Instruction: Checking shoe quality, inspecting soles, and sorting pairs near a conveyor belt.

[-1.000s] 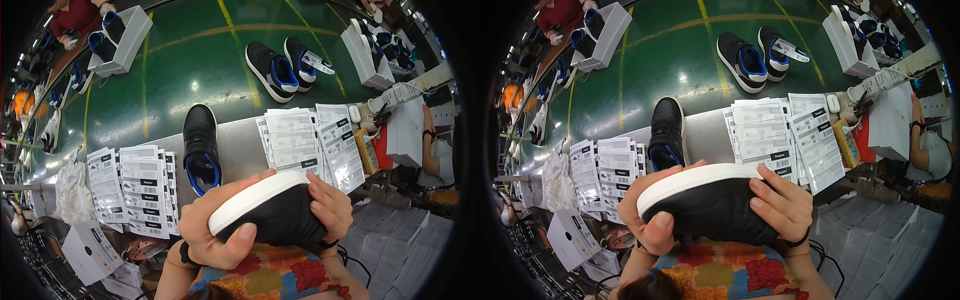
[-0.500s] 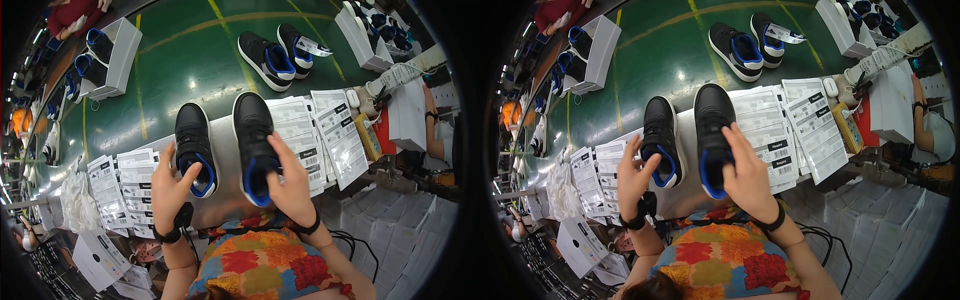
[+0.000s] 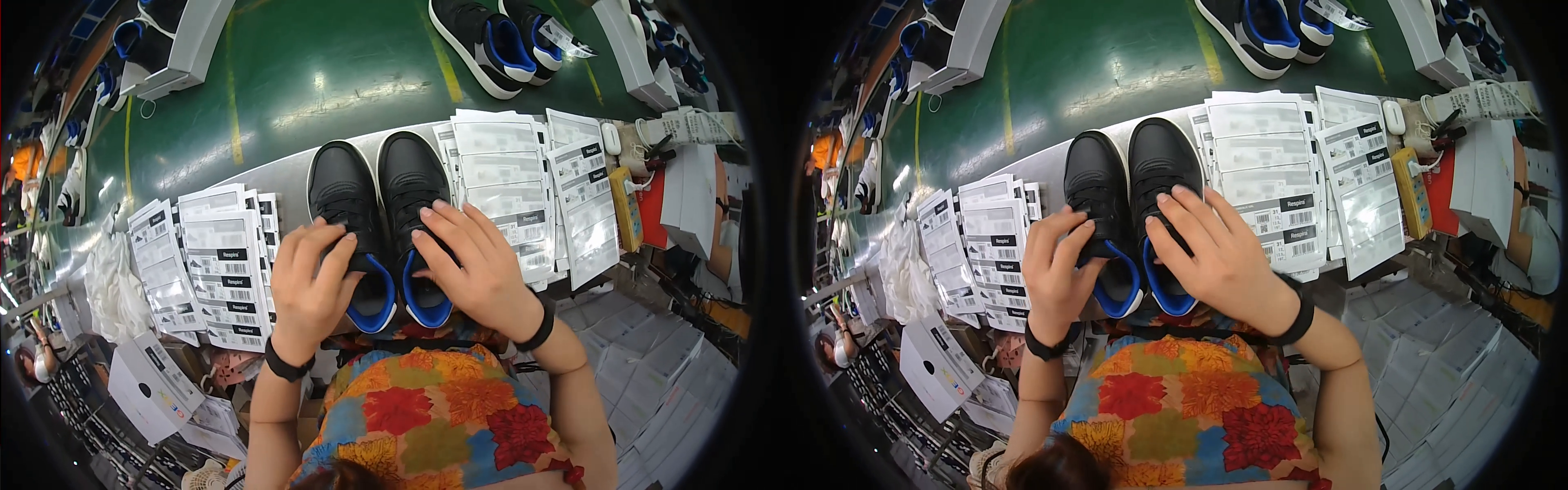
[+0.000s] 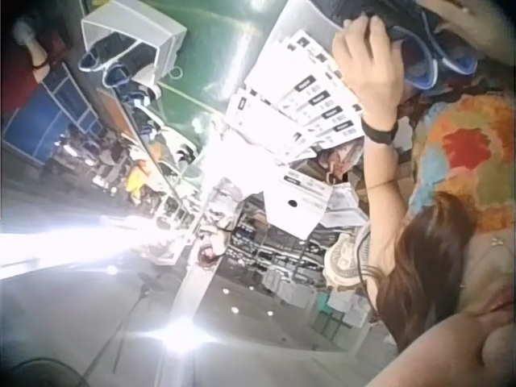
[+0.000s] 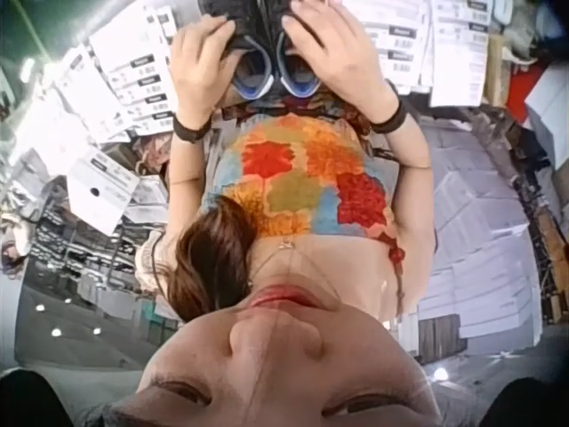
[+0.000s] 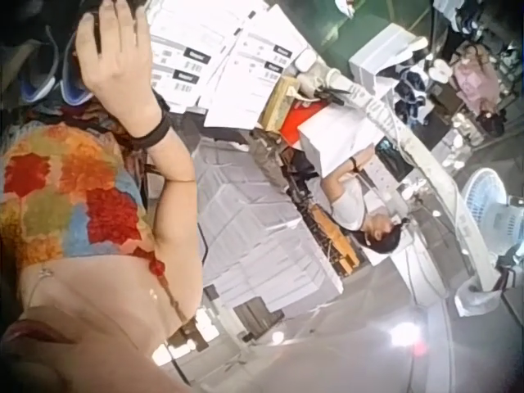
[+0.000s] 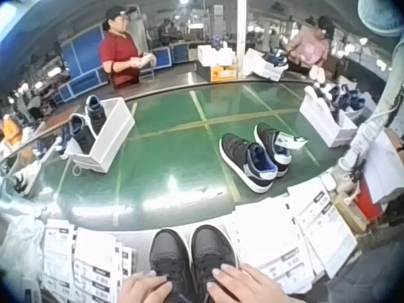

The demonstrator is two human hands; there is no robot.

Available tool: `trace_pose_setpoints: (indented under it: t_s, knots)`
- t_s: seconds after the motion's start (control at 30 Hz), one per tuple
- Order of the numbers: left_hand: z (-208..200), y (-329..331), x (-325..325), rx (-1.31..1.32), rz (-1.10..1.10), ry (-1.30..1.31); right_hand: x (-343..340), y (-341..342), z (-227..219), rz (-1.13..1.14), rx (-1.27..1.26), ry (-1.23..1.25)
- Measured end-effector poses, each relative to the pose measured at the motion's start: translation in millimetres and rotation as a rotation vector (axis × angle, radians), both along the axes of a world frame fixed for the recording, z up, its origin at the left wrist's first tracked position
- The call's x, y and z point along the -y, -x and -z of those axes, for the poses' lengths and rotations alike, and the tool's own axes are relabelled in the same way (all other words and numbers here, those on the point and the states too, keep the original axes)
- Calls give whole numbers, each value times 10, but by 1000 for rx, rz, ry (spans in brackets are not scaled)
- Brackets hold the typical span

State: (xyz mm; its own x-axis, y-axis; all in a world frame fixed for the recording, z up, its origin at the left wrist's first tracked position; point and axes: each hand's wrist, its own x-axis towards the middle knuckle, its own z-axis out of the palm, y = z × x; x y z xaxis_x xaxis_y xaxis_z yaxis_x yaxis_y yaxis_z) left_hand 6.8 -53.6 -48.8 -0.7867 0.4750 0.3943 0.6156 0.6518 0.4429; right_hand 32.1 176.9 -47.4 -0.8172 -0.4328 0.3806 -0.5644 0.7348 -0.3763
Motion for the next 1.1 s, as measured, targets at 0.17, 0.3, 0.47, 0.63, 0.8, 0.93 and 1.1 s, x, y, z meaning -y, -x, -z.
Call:
trace_pose_setpoints:
  t_s: [0.17, 0.3, 0.47, 0.63, 0.8, 0.93, 1.1]
  knots:
    - [-310, 275, 76, -39, 109, -20, -143, 425, -260, -181, -18, 61]
    - [-535, 517, 81, 307, 61, -183, -147, 725, -451, -165, 325, 312]
    - [-564, 710, -12, 548, 101, -358, -57, 899, -534, -44, 715, 466]
    - [-567, 743, 27, 761, 17, -451, -80, 954, -455, -12, 795, 553]
    - [-540, 779, 19, 762, -31, -412, -48, 957, -441, -30, 686, 570]
    - [-554, 532, 80, 63, 149, -5, -103, 605, -527, -106, 188, 154]
    - [-143, 71, 162, 264, 17, -258, -38, 208, -17, -37, 9, 143]
